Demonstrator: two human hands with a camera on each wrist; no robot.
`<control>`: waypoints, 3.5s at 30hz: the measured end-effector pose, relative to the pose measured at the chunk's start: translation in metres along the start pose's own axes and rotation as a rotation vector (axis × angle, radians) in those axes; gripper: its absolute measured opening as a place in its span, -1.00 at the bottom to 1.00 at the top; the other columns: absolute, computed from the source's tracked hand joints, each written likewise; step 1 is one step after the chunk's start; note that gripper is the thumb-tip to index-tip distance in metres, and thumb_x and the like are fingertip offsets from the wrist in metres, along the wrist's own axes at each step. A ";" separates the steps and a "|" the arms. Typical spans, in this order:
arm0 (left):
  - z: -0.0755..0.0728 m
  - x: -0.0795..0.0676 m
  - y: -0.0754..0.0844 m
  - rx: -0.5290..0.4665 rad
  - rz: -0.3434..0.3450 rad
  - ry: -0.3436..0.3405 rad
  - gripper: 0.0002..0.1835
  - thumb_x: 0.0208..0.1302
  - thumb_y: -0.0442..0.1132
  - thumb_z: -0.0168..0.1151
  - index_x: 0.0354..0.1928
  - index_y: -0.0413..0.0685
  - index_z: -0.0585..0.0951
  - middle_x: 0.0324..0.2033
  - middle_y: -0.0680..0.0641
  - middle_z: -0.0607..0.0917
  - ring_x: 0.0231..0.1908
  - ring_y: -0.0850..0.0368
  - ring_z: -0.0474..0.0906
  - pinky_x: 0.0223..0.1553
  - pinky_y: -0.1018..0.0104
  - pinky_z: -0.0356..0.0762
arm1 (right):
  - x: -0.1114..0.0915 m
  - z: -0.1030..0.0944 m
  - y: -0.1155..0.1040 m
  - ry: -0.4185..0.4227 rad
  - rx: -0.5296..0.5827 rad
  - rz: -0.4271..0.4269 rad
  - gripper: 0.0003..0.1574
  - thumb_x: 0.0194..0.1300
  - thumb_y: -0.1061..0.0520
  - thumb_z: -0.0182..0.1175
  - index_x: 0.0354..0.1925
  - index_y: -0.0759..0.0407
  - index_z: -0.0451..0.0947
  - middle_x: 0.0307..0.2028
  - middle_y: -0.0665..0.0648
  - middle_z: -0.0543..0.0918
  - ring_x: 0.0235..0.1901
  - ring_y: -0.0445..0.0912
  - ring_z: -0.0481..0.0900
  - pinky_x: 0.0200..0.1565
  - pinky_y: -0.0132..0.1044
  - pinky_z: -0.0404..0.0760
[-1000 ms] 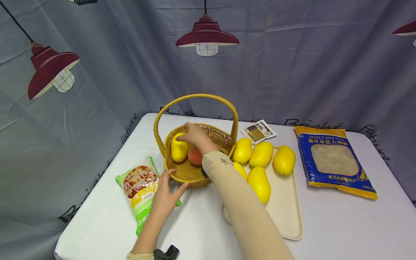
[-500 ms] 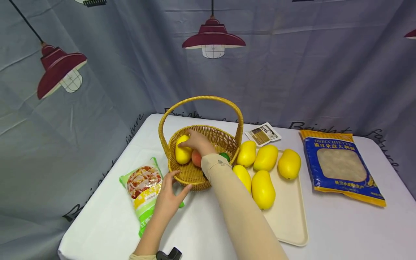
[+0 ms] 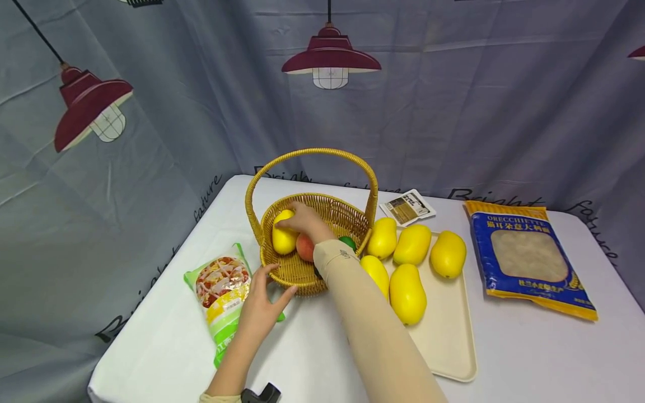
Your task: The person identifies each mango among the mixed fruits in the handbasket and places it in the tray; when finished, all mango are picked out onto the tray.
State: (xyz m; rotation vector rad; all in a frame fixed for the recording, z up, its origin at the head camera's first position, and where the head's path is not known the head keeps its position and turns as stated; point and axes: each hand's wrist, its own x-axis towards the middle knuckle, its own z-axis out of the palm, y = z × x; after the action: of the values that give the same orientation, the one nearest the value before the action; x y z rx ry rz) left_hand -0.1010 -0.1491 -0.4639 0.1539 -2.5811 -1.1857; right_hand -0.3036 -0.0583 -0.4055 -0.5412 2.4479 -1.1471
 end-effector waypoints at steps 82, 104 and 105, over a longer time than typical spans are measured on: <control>0.004 -0.003 0.000 -0.031 -0.072 -0.088 -0.22 0.22 0.27 0.20 0.34 0.06 0.21 0.34 -0.15 0.20 0.23 -0.16 0.34 0.06 -0.19 0.40 | -0.286 -0.128 0.194 0.227 0.163 0.349 -0.01 0.23 -0.23 0.27 0.45 0.09 0.11 0.13 0.44 0.39 -0.15 0.07 0.50 -0.21 -0.19 0.56; 0.004 -0.003 0.001 -0.052 -0.088 -0.089 -0.20 0.17 0.36 0.17 0.33 0.15 0.21 0.33 -0.06 0.22 0.25 -0.10 0.32 0.11 -0.18 0.38 | -0.283 -0.123 0.189 0.215 0.115 0.397 0.13 0.22 -0.31 0.24 0.50 0.09 -0.05 0.19 0.46 0.32 -0.12 0.10 0.47 -0.17 -0.18 0.53; 0.004 -0.003 0.001 -0.051 -0.088 -0.089 -0.20 0.17 0.36 0.17 0.33 0.15 0.21 0.33 -0.07 0.22 0.25 -0.10 0.32 0.11 -0.18 0.38 | -0.283 -0.123 0.189 0.218 0.115 0.400 0.13 0.21 -0.32 0.24 0.50 0.08 -0.05 0.19 0.46 0.33 -0.11 0.11 0.47 -0.17 -0.18 0.53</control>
State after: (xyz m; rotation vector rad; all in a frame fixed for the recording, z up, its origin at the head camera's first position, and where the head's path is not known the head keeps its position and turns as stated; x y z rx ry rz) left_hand -0.0995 -0.1449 -0.4666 0.2102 -2.6419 -1.3159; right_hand -0.1561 0.2710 -0.4313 0.1139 2.4905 -1.2115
